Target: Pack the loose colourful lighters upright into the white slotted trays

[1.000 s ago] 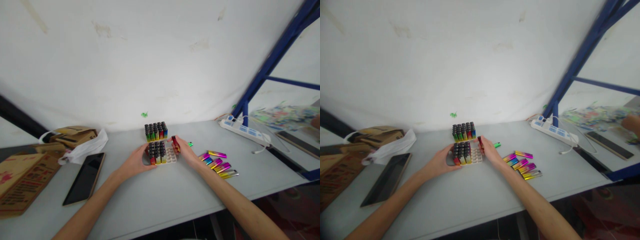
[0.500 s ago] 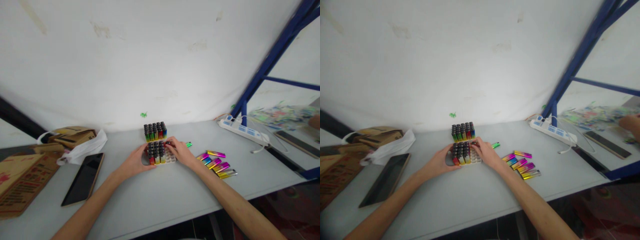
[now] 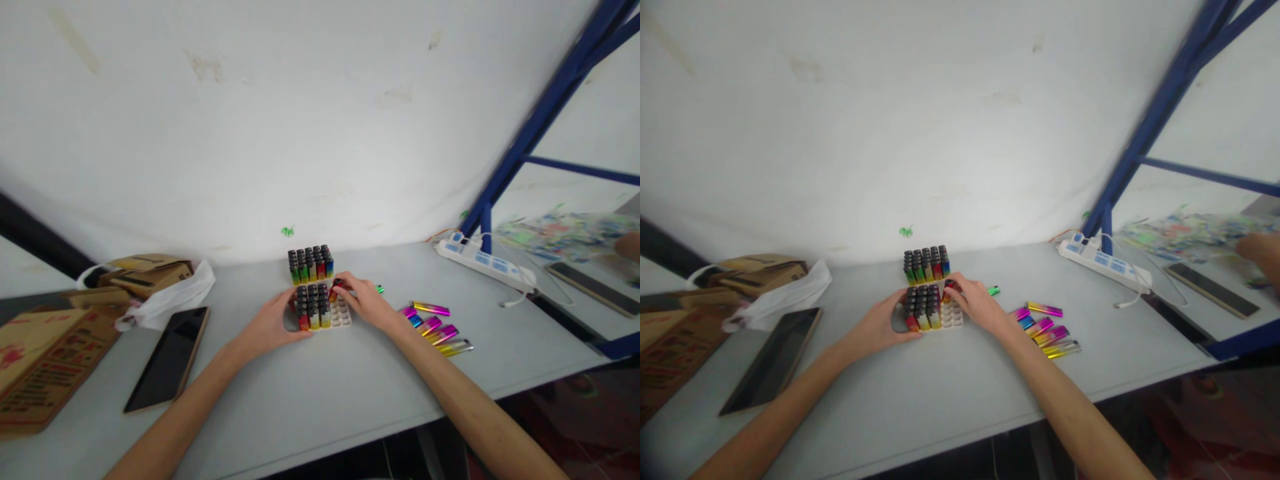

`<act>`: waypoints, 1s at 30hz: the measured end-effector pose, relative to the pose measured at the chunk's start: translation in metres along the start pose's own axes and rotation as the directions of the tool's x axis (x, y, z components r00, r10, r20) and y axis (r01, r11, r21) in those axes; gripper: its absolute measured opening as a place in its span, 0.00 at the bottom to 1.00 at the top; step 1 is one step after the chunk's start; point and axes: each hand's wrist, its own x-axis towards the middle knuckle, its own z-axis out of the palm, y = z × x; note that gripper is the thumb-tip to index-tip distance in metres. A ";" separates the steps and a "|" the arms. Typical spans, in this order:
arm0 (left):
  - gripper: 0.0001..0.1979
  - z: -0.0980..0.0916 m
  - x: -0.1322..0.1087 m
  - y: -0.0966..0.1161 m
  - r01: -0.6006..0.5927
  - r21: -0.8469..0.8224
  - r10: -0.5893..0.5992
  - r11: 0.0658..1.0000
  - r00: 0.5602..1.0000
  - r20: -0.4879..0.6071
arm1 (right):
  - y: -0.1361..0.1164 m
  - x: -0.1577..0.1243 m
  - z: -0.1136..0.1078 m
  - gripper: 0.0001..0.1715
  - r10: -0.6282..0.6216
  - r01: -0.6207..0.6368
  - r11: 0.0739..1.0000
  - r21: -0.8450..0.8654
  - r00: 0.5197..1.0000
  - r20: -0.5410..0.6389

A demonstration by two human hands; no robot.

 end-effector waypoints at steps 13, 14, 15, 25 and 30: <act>0.43 0.001 -0.001 -0.002 -0.004 0.009 0.004 1.000 1.000 -0.018 | 0.008 -0.002 -0.023 0.17 -0.055 0.062 0.994 -0.093 0.995 0.085; 0.43 0.001 -0.002 -0.002 -0.004 0.009 0.004 1.000 1.000 -0.020 | 0.013 -0.004 -0.035 0.18 -0.040 0.044 0.994 -0.099 0.998 0.048; 0.43 0.001 -0.002 -0.002 -0.004 0.009 0.004 1.000 1.000 -0.023 | 0.018 -0.006 -0.048 0.18 -0.024 0.027 0.992 -0.125 0.999 0.024; 0.44 0.002 -0.003 -0.002 0.017 -0.005 -0.017 1.000 1.000 -0.024 | 0.045 -0.021 -0.093 0.10 0.160 -0.146 0.973 -0.180 0.985 0.063; 0.44 0.002 -0.003 -0.003 0.003 0.010 -0.003 1.000 1.000 -0.018 | 0.032 -0.013 -0.083 0.22 0.235 -0.207 0.967 0.150 0.952 -0.199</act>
